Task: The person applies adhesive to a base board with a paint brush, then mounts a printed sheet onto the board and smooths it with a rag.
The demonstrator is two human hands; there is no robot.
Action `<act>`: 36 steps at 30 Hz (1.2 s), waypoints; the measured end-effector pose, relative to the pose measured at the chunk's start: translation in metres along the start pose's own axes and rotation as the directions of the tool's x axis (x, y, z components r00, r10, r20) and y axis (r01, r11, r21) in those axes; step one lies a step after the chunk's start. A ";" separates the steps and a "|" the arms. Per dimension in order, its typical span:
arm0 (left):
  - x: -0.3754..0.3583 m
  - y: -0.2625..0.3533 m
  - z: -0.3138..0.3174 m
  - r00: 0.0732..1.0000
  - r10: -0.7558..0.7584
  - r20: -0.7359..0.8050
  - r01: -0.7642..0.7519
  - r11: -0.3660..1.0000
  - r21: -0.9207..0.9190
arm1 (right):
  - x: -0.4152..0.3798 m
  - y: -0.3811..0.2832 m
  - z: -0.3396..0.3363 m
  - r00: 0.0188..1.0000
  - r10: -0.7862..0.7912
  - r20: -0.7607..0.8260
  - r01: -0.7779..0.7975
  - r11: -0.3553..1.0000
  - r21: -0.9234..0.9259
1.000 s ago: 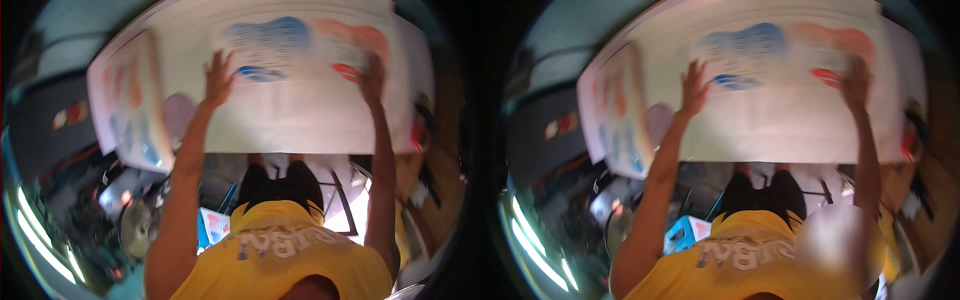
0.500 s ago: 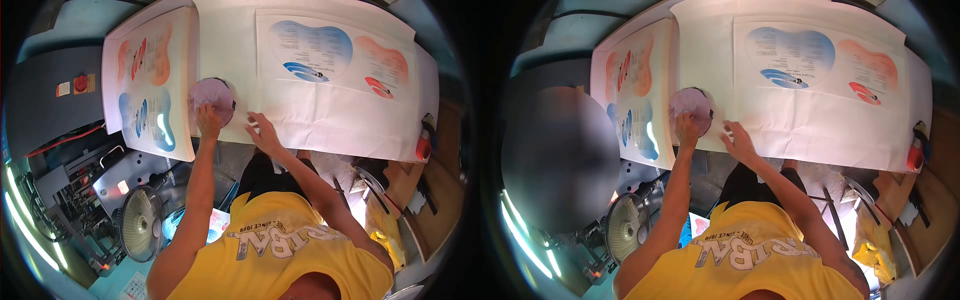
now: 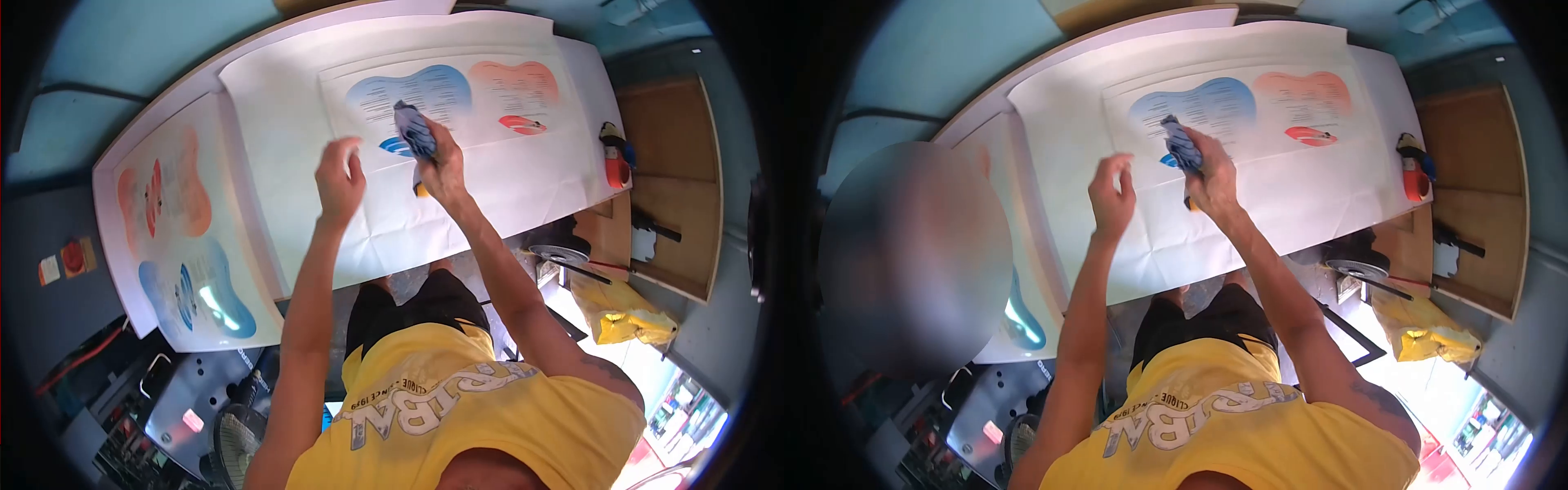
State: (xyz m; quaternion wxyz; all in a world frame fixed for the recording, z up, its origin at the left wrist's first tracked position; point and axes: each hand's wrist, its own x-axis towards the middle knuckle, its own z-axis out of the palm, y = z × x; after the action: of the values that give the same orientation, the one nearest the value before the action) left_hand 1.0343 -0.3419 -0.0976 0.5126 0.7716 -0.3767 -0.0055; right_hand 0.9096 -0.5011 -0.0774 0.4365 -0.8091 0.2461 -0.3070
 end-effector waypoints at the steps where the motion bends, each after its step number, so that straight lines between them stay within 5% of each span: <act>1: 0.012 -0.013 0.014 0.999 0.004 0.037 -0.007 0.997 0.073 | 0.010 0.008 0.003 0.997 -0.074 0.009 0.075 0.993 -0.096; 4: 0.028 -0.065 0.065 0.992 0.026 0.121 -0.054 0.970 0.237 | 0.018 0.064 0.057 0.950 -0.230 0.211 0.278 0.931 -0.237; 6: 0.017 -0.124 0.092 0.990 0.028 0.141 -0.067 0.956 0.285 | 0.007 0.099 0.091 0.924 -0.156 0.350 0.301 0.861 -0.410; 8: 0.012 -0.122 0.080 0.931 0.007 0.365 -0.235 0.777 0.585 | 0.010 0.096 0.087 0.911 -0.060 0.409 0.251 0.866 -0.432; 10: 0.011 -0.126 0.081 0.949 -0.020 0.314 -0.150 0.849 0.507 | 0.015 0.089 0.078 0.905 -0.037 0.424 0.233 0.876 -0.422; 17: 0.023 -0.109 0.080 0.900 -0.254 0.354 -0.117 0.642 0.757 | 0.052 0.144 0.009 0.962 0.031 0.271 0.131 0.819 -0.559; 22: 0.028 -0.102 0.085 0.908 -0.241 0.342 -0.100 0.669 0.736 | 0.087 0.230 -0.111 0.970 0.189 0.150 -0.016 0.671 -0.741; 30: 0.030 -0.100 0.086 0.902 -0.251 0.350 -0.074 0.710 0.700 | 0.127 0.380 -0.305 0.988 0.110 -0.105 -0.147 0.504 -0.851; 34: 0.029 -0.100 0.082 0.912 -0.210 0.353 -0.100 0.719 0.687 | 0.134 0.390 -0.323 0.966 0.103 -0.237 -0.258 0.469 -0.844; 36: 0.032 -0.098 0.080 0.910 -0.215 0.353 -0.111 0.696 0.709 | 0.125 0.377 -0.296 0.988 -0.011 -0.155 -0.126 0.523 -0.843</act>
State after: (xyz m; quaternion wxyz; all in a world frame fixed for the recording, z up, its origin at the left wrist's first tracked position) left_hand 1.0815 -0.4047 -0.2012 0.0805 0.9009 -0.4250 -0.0350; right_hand 0.7359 -0.9360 -0.2383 -0.0218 -0.8867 0.4211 -0.1896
